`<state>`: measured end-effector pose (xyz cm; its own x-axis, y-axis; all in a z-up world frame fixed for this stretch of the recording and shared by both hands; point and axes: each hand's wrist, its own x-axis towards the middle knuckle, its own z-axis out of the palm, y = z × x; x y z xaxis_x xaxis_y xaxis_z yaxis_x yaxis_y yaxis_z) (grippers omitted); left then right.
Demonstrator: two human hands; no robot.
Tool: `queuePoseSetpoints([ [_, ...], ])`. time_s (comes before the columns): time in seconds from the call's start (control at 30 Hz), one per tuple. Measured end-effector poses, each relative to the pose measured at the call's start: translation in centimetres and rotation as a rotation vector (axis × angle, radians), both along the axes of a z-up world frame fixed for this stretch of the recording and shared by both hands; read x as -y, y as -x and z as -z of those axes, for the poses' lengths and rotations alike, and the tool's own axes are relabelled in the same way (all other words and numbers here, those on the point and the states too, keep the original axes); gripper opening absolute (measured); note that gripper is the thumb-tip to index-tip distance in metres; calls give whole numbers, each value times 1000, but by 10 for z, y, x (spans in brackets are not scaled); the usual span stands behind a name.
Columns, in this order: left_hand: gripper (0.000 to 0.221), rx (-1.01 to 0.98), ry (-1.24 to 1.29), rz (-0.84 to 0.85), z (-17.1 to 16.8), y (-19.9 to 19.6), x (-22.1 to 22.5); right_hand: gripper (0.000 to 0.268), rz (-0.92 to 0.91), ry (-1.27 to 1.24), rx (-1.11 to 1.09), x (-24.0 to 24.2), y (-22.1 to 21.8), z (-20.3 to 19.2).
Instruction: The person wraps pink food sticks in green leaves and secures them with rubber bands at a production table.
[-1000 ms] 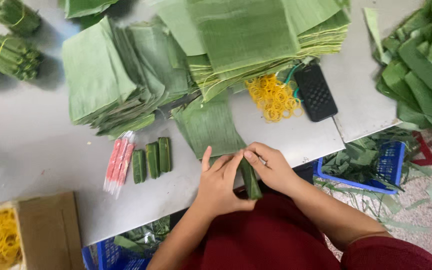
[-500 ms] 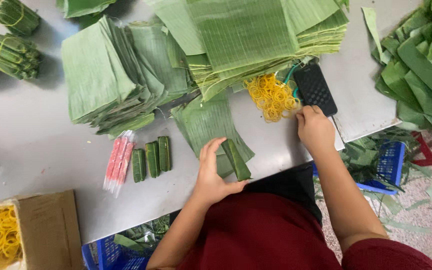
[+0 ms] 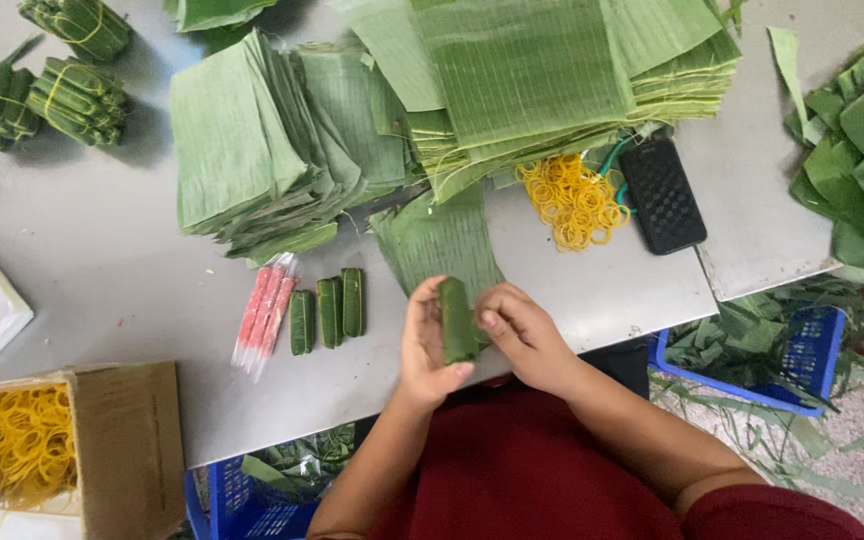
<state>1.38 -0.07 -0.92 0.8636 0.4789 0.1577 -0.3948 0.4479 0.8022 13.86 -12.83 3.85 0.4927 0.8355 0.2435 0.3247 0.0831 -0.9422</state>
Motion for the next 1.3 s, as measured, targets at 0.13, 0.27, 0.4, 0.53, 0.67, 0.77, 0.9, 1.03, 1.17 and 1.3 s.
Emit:
queuePoseSetpoints([
  [0.13,110,-1,194,115,2,8,-8,15,124,156,100,-3,3,0],
  [0.27,114,-36,249,109,1,6,-2,18,122,70,219,-3,3,14],
  [0.4,110,-96,-387,121,-13,19,-13,21,-12,14,-1491,2,-22,37],
  [0.53,115,-279,-1435,-201,-24,13,-23,22,-189,149,-892,17,-32,15],
  [0.67,109,-312,-646,-222,-17,-1,-51,14,-339,128,-32,16,-5,-29],
  [0.77,109,-137,-49,28,-23,8,-46,13,-335,173,120,2,-3,-43],
  [0.9,105,-92,177,255,-17,5,-22,10,-349,119,248,-5,-5,-49],
  [1.03,100,-143,560,139,-19,15,-18,19,-461,188,289,-6,-12,-38],
  [1.17,97,-141,-157,-426,-35,18,-48,32,-817,99,-648,19,-30,-4],
  [1.3,97,-189,-1219,-828,-35,16,-29,68,-332,-42,-1347,11,-31,11],
])
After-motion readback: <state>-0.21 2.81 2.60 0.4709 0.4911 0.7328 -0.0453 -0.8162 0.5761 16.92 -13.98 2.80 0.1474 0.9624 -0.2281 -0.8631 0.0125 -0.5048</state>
